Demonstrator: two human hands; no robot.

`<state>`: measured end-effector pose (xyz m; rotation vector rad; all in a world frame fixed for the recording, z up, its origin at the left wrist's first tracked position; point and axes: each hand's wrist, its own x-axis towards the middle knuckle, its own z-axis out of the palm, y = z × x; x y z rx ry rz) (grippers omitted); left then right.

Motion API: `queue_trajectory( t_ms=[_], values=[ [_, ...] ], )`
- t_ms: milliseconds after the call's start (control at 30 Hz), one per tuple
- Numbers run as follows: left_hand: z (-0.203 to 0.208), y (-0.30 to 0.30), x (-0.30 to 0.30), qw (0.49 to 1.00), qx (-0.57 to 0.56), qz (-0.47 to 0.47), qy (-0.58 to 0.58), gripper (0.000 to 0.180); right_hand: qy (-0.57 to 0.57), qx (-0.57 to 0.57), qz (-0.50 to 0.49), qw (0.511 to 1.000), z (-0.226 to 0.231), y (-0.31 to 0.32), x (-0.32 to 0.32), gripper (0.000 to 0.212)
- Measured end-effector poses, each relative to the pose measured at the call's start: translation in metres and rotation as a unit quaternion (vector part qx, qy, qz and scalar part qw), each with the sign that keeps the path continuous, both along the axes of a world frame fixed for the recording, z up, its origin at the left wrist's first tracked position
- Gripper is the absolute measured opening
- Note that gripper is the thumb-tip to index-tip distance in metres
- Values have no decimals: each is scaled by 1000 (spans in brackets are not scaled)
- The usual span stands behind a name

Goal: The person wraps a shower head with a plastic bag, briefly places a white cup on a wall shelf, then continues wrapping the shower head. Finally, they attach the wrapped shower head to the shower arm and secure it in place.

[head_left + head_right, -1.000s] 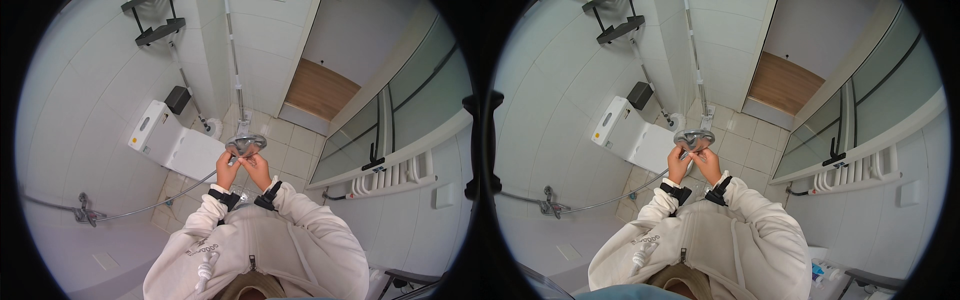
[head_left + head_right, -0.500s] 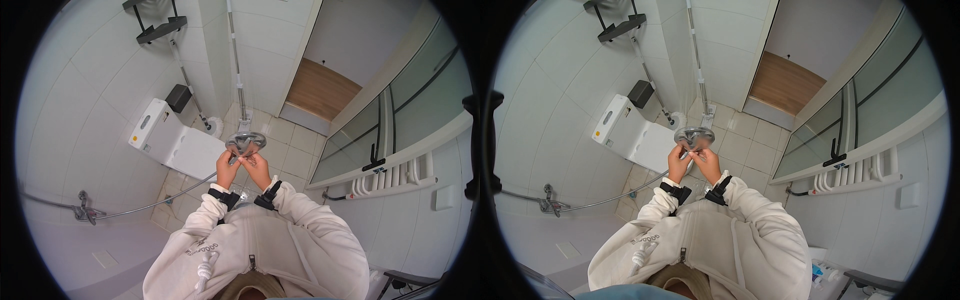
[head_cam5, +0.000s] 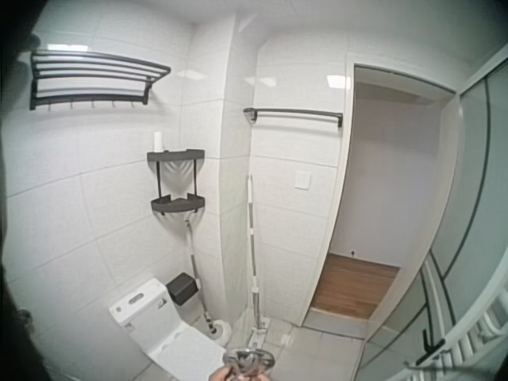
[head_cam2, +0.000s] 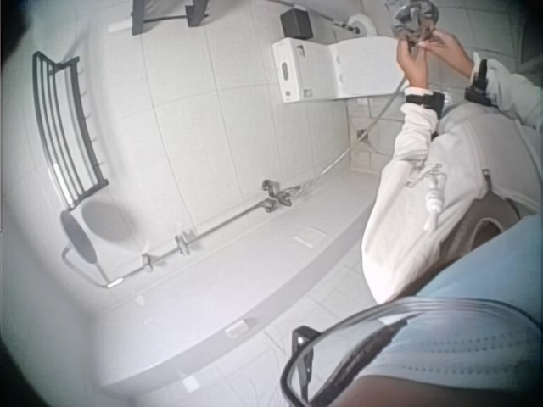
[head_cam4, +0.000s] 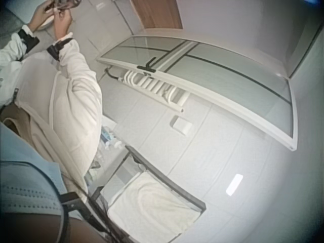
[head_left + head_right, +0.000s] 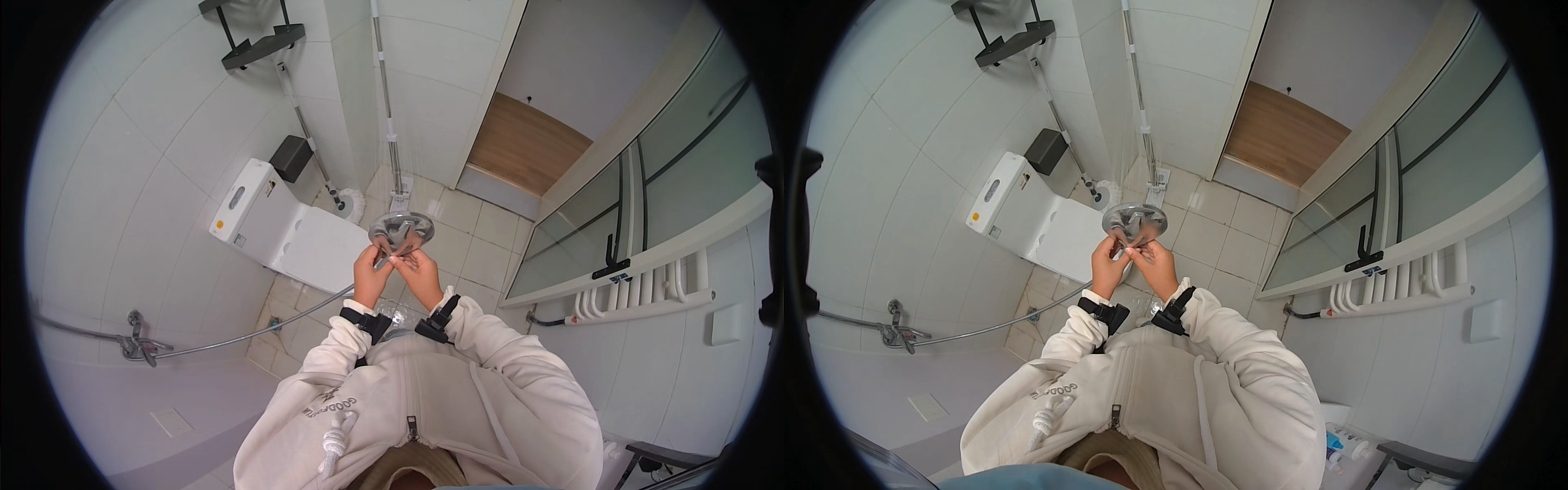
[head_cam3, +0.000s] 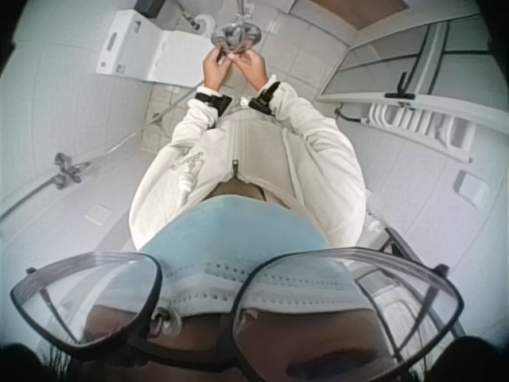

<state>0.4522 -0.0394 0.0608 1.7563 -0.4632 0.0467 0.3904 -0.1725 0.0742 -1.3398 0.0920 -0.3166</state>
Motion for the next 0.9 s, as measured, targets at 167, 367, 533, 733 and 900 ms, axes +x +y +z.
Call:
queue_trajectory(
  t_ms=[167, 367, 533, 733, 900],
  values=[
    [-4, 0, 0, 1000, -3, -1, 13, 22, 17, -7, 13, 1000, -5, -2, 2, 23],
    [-7, -1, 1, 999, -28, 6, 19, 25, 30, -4, 22, 999, -9, -2, 4, 23],
    [-10, 0, 1, 999, -46, 12, 25, 28, 25, 22, 19, 999, -10, 1, 5, 22],
    [-14, 1, 3, 998, -55, 11, 42, 29, 45, 25, 30, 998, -8, 2, 7, 23],
    [-13, 3, 0, 995, -83, 6, 56, 28, 49, 25, 39, 998, -4, 3, 6, 20]
  ],
)
